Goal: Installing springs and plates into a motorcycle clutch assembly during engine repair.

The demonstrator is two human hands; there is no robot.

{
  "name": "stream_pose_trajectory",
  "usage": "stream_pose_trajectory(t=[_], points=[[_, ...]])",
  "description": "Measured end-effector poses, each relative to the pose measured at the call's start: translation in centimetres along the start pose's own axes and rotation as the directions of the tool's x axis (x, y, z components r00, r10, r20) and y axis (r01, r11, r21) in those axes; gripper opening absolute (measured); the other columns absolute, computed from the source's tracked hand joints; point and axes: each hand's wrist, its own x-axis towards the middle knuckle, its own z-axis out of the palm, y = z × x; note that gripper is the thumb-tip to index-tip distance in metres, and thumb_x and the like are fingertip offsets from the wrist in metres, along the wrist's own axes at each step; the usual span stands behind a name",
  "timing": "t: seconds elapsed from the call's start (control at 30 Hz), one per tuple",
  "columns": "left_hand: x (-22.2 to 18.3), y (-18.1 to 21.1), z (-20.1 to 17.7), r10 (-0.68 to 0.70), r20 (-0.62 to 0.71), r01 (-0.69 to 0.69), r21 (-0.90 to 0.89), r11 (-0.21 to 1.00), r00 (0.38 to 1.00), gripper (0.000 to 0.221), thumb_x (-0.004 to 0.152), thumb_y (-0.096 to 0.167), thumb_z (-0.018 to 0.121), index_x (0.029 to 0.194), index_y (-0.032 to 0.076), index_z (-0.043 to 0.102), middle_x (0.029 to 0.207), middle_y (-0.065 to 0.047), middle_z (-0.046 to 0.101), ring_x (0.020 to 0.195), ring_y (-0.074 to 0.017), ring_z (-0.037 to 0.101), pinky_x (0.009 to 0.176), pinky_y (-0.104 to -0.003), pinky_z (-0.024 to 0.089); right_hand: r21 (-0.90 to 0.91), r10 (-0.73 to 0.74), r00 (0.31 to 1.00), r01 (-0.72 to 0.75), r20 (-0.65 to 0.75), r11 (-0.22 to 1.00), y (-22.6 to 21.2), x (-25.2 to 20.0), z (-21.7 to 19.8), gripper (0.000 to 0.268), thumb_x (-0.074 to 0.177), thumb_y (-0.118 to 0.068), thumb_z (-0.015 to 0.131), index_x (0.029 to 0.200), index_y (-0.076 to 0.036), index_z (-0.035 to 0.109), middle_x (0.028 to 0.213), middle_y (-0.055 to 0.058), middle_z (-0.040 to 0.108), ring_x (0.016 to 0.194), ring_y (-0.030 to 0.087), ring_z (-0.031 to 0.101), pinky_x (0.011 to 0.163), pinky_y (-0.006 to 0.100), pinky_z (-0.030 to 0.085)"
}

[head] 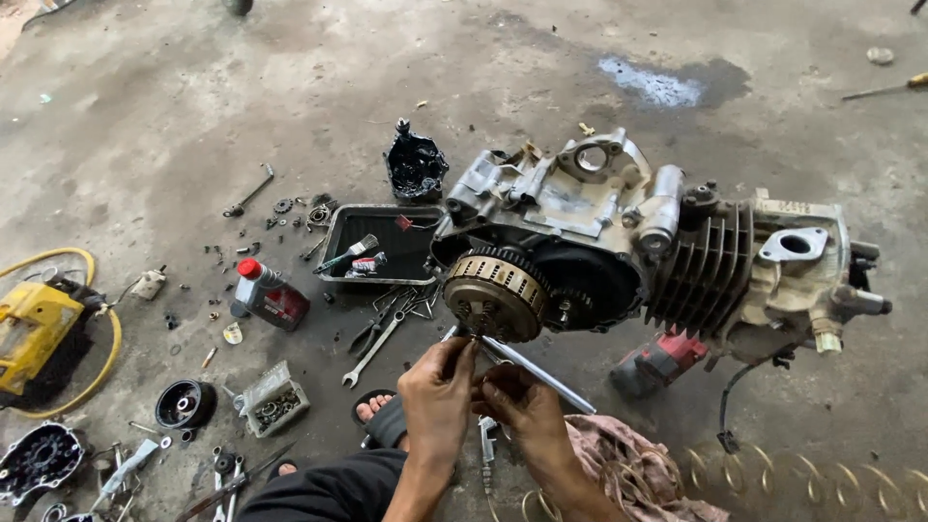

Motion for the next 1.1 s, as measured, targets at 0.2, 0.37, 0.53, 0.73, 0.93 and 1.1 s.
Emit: stream_pose_trajectory(t=[0.2, 0.37, 0.53, 0.73, 0.93, 1.1], points=[[-0.3, -1.1, 1.0, 0.338, -0.07, -0.32, 0.191, 0.928, 0.939, 0.028, 0.08, 0.001, 0.077, 0.108, 0.002, 0.073, 0.104, -0.011, 0.077, 0.082, -0.0187, 0.073, 0.073, -0.029, 0.062, -0.041, 0.012, 0.999, -0.013, -0.043, 0.999, -0.8, -0.5, 0.2, 0.04, 0.08, -0.011, 0.078, 0.117, 0.005, 0.072, 0.104, 0.019, 0.078, 0.093, 0.028, 0.074, 0.089, 0.041, 0.064], [-0.4, -1.6, 0.8, 0.274, -0.066, -0.263, 0.132, 0.956, 0.96, 0.029, 0.085, 0.011, 0.078, 0.111, 0.002, 0.072, 0.107, -0.014, 0.078, 0.086, -0.0197, 0.077, 0.075, -0.027, 0.067, 0.027, -0.04, 0.998, 0.041, -0.038, 0.999, -0.3, -0.1, -0.3, 0.029, 0.087, -0.004, 0.071, 0.116, 0.001, 0.073, 0.11, 0.017, 0.079, 0.098, 0.029, 0.076, 0.094, 0.044, 0.066], [-0.2, -0.2, 0.5, 0.27, -0.059, -0.26, 0.14, 0.955, 0.961, 0.019, 0.088, 0.009, 0.073, 0.104, 0.0, 0.074, 0.098, -0.012, 0.078, 0.068, -0.0167, 0.073, 0.058, -0.026, 0.062, 0.011, -0.096, 0.992, 0.097, -0.077, 0.995, -0.9, -0.5, 0.1, 0.02, 0.087, -0.001, 0.071, 0.105, 0.007, 0.071, 0.098, 0.021, 0.078, 0.09, 0.033, 0.078, 0.088, 0.044, 0.066], [-1.9, -1.3, 0.1, 0.218, 0.002, -0.217, 0.127, 0.968, 0.976, 0.041, 0.083, 0.015, 0.08, 0.121, 0.006, 0.067, 0.101, -0.008, 0.074, 0.081, -0.0169, 0.074, 0.072, -0.027, 0.066, 0.221, -0.027, 0.994, 0.05, -0.106, 0.974, 0.9, 0.0, -2.3, 0.026, 0.087, -0.002, 0.073, 0.112, 0.006, 0.071, 0.086, 0.013, 0.071, 0.069, 0.017, 0.061, 0.058, 0.028, 0.053], [-2.7, 1.0, -2.1, 0.007, 0.204, 0.034, -0.198, 0.98, 0.979, 0.021, 0.082, 0.005, 0.077, 0.103, 0.006, 0.081, 0.093, -0.002, 0.082, 0.07, -0.0087, 0.073, 0.062, -0.019, 0.06, 0.32, -0.092, 0.996, 0.09, -0.008, 0.943, 2.0, 0.4, -2.7, 0.025, 0.088, -0.002, 0.073, 0.112, 0.005, 0.074, 0.087, 0.011, 0.073, 0.068, 0.014, 0.058, 0.06, 0.027, 0.047], [-1.8, 2.7, -3.2, 0.076, 0.239, 0.006, -0.327, 0.945, 0.968, 0.021, 0.082, -0.004, 0.074, 0.101, 0.002, 0.081, 0.095, -0.004, 0.083, 0.07, -0.0083, 0.071, 0.06, -0.019, 0.056, 0.404, -0.079, 0.997, 0.061, 0.028, 0.913, 1.7, 0.2, -3.0, 0.024, 0.091, -0.005, 0.072, 0.113, 0.004, 0.073, 0.084, 0.009, 0.068, 0.067, 0.012, 0.053, 0.059, 0.024, 0.043]])
